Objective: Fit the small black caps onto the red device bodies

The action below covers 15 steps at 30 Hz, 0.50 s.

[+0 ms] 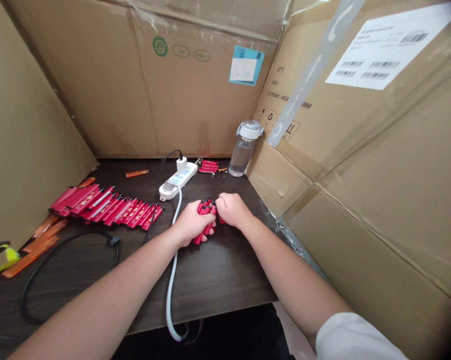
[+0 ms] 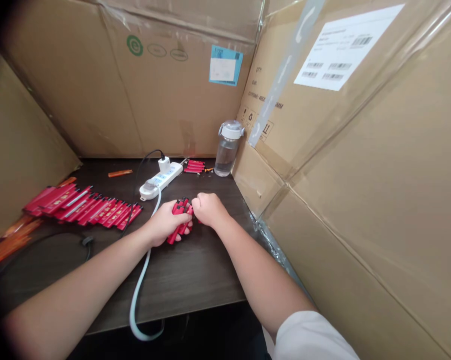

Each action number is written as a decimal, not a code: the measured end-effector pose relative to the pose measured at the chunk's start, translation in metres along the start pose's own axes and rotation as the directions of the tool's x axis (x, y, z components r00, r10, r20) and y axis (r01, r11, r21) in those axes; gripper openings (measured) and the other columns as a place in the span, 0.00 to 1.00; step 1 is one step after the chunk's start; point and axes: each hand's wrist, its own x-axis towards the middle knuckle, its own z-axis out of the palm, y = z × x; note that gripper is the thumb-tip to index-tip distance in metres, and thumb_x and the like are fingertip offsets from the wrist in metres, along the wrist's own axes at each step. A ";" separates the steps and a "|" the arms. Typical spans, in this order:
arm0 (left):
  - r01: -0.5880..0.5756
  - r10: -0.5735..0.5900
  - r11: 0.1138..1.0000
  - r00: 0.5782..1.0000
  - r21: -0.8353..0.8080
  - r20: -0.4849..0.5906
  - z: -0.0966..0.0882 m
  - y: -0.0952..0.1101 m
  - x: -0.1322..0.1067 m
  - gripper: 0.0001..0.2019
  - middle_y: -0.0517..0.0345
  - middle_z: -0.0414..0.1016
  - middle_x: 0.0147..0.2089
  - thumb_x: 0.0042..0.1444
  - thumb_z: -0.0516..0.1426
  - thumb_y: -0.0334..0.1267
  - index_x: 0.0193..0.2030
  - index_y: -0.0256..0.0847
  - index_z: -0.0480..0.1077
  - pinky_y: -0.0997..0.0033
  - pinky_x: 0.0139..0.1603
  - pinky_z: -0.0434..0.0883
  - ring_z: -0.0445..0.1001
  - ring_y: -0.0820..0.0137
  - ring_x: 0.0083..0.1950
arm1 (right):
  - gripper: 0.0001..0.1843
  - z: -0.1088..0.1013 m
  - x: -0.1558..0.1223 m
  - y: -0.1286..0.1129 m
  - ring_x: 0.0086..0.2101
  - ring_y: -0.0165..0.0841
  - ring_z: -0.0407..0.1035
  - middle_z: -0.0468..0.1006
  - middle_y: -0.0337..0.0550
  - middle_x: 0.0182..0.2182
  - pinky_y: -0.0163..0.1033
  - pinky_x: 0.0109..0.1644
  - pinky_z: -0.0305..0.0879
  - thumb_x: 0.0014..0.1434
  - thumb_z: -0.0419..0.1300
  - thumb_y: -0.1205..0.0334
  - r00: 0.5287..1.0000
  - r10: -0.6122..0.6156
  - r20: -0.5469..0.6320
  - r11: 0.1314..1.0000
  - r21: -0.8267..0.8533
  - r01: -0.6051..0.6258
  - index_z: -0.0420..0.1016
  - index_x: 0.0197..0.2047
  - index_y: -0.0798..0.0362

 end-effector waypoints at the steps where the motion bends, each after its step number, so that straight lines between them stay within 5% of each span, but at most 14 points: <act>1: 0.036 -0.036 0.999 0.999 -0.007 0.005 -0.002 -0.001 0.001 0.12 0.56 0.73 0.28 0.45 0.58 0.37 0.37 0.40 0.64 0.76 0.13 0.66 0.74 0.68 0.24 | 0.16 -0.002 0.000 0.002 0.24 0.30 0.62 0.73 0.44 0.21 0.35 0.29 0.52 0.57 0.46 0.64 0.999 -0.002 0.033 1.000 -0.020 0.003 0.68 0.22 0.54; 10: 0.137 -0.135 0.987 0.991 -0.080 0.018 -0.010 0.000 0.007 0.11 0.54 0.74 0.29 0.43 0.59 0.35 0.36 0.39 0.67 0.78 0.14 0.65 0.76 0.67 0.26 | 0.18 -0.001 -0.002 0.013 0.27 0.30 0.67 0.76 0.44 0.23 0.33 0.32 0.55 0.59 0.48 0.60 0.990 -0.005 0.141 1.000 -0.014 0.007 0.72 0.24 0.55; 15: 0.020 -0.018 0.990 1.000 -0.139 0.013 -0.010 -0.001 0.004 0.17 0.54 0.74 0.29 0.42 0.63 0.40 0.39 0.37 0.66 0.79 0.14 0.65 0.75 0.67 0.25 | 0.12 -0.003 -0.008 0.010 0.25 0.28 0.65 0.73 0.39 0.22 0.33 0.30 0.58 0.57 0.52 0.60 1.000 -0.029 -0.006 0.934 0.355 0.029 0.72 0.28 0.54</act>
